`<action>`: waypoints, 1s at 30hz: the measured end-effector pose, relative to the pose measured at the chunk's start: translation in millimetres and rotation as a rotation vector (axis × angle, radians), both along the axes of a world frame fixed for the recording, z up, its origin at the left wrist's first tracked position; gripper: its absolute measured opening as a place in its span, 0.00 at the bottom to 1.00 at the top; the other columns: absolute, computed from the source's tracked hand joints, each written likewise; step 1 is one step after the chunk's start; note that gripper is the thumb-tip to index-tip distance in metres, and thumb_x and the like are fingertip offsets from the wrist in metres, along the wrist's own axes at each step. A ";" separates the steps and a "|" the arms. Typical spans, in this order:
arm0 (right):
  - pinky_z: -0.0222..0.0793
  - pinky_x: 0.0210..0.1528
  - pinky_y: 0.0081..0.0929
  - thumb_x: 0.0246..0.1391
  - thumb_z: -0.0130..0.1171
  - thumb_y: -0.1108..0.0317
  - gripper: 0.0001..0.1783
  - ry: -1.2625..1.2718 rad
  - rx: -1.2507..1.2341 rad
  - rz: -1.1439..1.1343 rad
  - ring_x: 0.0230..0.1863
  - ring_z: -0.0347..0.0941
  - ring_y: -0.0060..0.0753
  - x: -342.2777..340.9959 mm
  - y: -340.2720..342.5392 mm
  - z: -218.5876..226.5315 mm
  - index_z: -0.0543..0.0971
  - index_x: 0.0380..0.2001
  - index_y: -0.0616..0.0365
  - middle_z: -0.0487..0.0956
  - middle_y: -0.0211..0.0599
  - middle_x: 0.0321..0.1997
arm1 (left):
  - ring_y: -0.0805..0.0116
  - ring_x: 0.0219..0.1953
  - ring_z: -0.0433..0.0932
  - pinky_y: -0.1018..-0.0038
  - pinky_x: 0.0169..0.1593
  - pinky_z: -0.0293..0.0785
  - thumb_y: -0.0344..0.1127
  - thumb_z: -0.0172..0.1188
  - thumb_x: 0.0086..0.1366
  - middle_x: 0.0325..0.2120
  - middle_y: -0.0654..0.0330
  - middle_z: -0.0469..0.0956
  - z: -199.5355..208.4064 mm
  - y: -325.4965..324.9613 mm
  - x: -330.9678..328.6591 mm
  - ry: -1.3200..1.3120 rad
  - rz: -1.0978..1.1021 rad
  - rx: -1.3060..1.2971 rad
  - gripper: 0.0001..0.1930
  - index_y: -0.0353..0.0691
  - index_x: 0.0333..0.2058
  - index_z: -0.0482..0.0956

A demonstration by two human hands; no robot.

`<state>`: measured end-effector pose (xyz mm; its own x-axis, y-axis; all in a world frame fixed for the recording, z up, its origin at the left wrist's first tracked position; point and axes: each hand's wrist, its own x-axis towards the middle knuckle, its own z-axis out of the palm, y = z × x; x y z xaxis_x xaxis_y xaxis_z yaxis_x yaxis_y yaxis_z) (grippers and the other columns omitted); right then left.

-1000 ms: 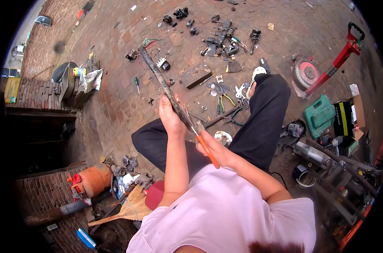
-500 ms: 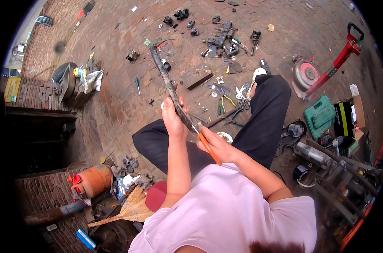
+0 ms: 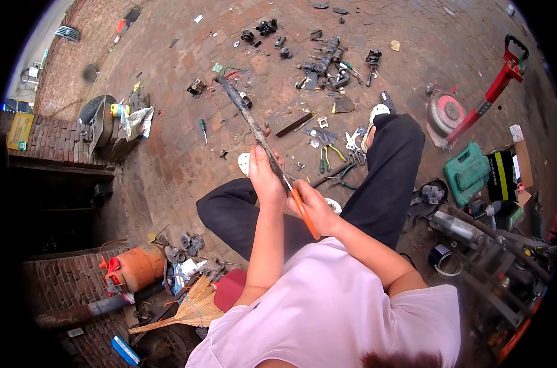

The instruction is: The person sits on the floor and uses pliers and scissors to strip insulation and cut wires on a wiring harness. They manipulate the harness and tools throughout the clip, focusing on individual wires.

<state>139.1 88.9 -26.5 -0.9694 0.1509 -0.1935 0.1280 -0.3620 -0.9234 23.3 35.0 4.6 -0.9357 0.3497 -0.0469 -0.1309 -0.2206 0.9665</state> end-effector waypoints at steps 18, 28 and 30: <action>0.53 0.11 0.17 0.63 0.44 0.54 0.20 -0.082 -0.134 -0.027 0.11 0.56 0.16 -11.8 -1.8 31.2 0.66 0.22 0.57 0.62 0.24 0.14 | 0.74 0.38 0.71 0.79 0.43 0.67 0.37 0.41 0.71 0.39 0.58 0.75 -17.2 -10.5 -16.6 0.279 0.037 -0.288 0.20 0.25 0.53 0.67; 0.56 0.15 0.15 0.64 0.43 0.54 0.19 -0.026 -0.486 -0.072 0.13 0.59 0.16 -8.3 -5.7 19.3 0.65 0.26 0.57 0.63 0.24 0.17 | 0.64 0.43 0.75 0.73 0.47 0.69 0.37 0.44 0.70 0.42 0.47 0.76 -29.7 -10.4 -6.8 0.450 0.046 -0.423 0.20 0.24 0.52 0.68; 0.57 0.15 0.15 0.64 0.43 0.54 0.18 -0.029 -0.439 -0.081 0.13 0.59 0.16 -8.4 -6.1 19.2 0.66 0.26 0.57 0.63 0.25 0.18 | 0.60 0.45 0.74 0.72 0.50 0.68 0.36 0.45 0.69 0.43 0.44 0.75 -24.0 -14.7 -4.2 0.377 -0.008 -0.460 0.20 0.24 0.51 0.69</action>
<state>130.7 82.9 -7.3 -0.9512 0.1236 -0.2827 0.1063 -0.7290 -0.6762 19.1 20.3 -19.5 -0.9147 0.3794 0.1395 0.2399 0.2319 0.9427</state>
